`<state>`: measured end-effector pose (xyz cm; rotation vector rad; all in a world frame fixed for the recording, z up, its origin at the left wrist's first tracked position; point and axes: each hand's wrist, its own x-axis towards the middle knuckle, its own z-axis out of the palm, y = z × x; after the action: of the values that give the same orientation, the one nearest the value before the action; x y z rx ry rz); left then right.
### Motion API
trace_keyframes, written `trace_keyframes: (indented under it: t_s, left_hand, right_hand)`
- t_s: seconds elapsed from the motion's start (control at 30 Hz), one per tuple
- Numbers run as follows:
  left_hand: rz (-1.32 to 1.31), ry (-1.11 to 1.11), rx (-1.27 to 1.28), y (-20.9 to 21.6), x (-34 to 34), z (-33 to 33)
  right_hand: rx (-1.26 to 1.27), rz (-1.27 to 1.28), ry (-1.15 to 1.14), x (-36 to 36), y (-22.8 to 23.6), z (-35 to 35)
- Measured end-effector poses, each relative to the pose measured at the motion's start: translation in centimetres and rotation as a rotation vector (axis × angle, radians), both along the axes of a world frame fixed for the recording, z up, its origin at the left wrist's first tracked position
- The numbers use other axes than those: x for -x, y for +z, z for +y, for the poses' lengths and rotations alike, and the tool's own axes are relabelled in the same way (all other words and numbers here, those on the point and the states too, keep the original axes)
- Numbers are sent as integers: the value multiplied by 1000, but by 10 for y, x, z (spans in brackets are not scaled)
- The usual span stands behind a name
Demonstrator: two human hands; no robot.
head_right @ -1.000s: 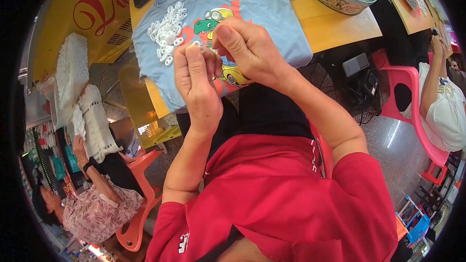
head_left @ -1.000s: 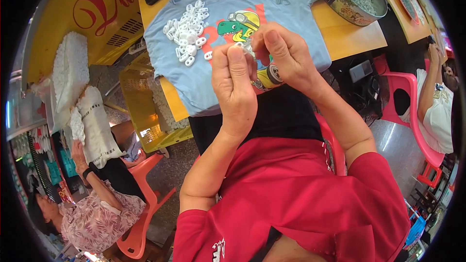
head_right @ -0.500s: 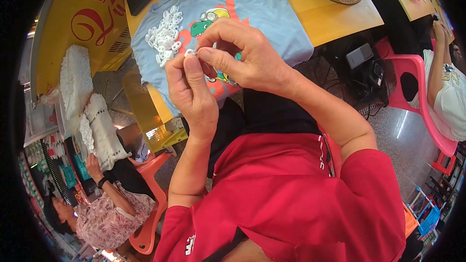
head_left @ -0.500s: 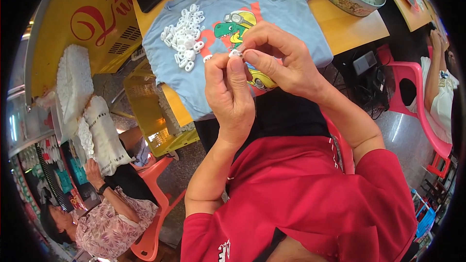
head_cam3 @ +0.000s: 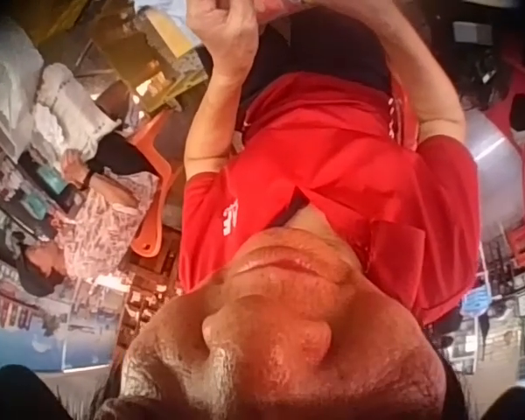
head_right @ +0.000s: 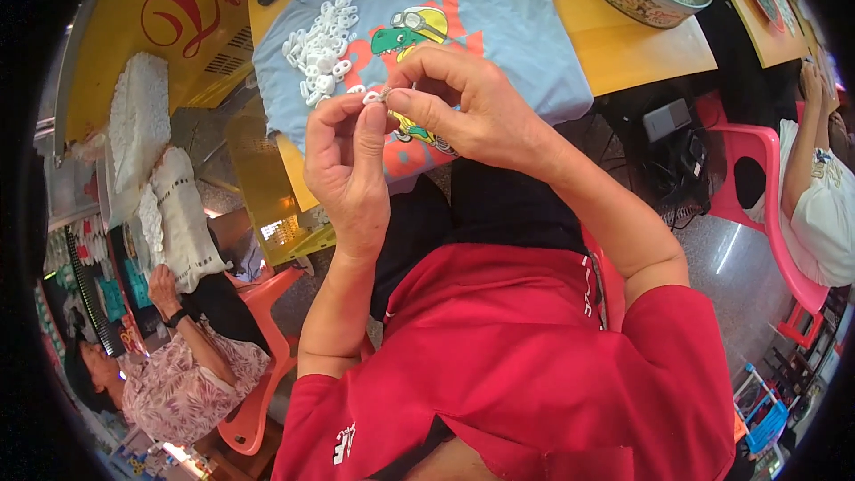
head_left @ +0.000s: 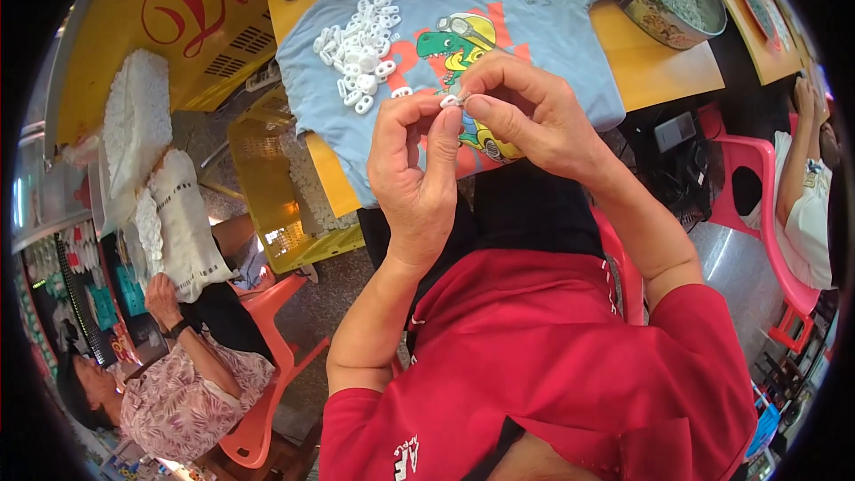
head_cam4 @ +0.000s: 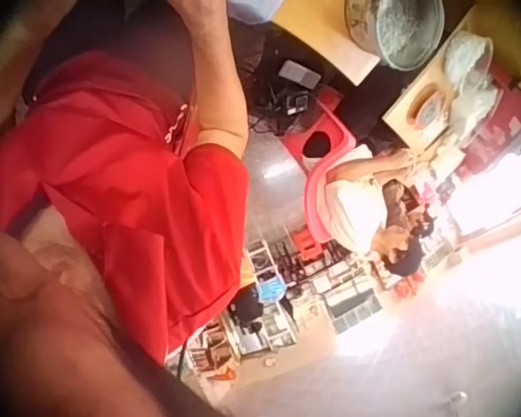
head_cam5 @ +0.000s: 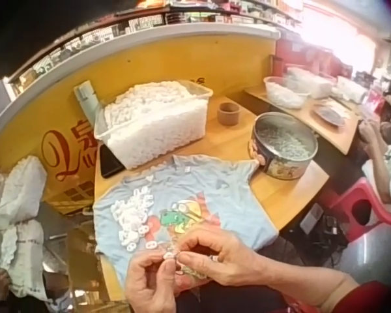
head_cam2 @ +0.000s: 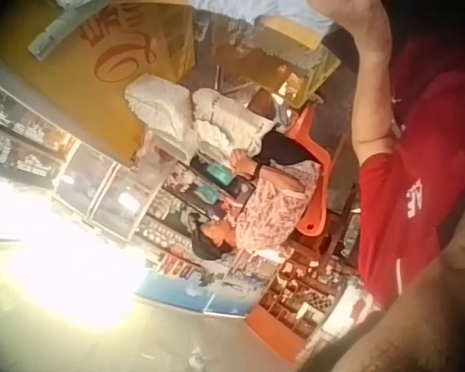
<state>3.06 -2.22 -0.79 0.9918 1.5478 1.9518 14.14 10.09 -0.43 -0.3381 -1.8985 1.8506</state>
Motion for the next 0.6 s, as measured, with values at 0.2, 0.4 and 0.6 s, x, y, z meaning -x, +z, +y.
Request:
trace_keyframes:
  t_s: [0.2, 0.4, 0.6]
  left_hand:
    - [31, 9, 14, 3, 2, -7]
    - [5, 13, 7, -4, -2, -17]
    - [190, 26, 111, -1, 3, -31]
  right_hand:
    - [62, 20, -40, 5, 3, -7]
    - [206, -61, 55, 0, 10, -7]
    - [215, -110, 143, 3, 10, -9]
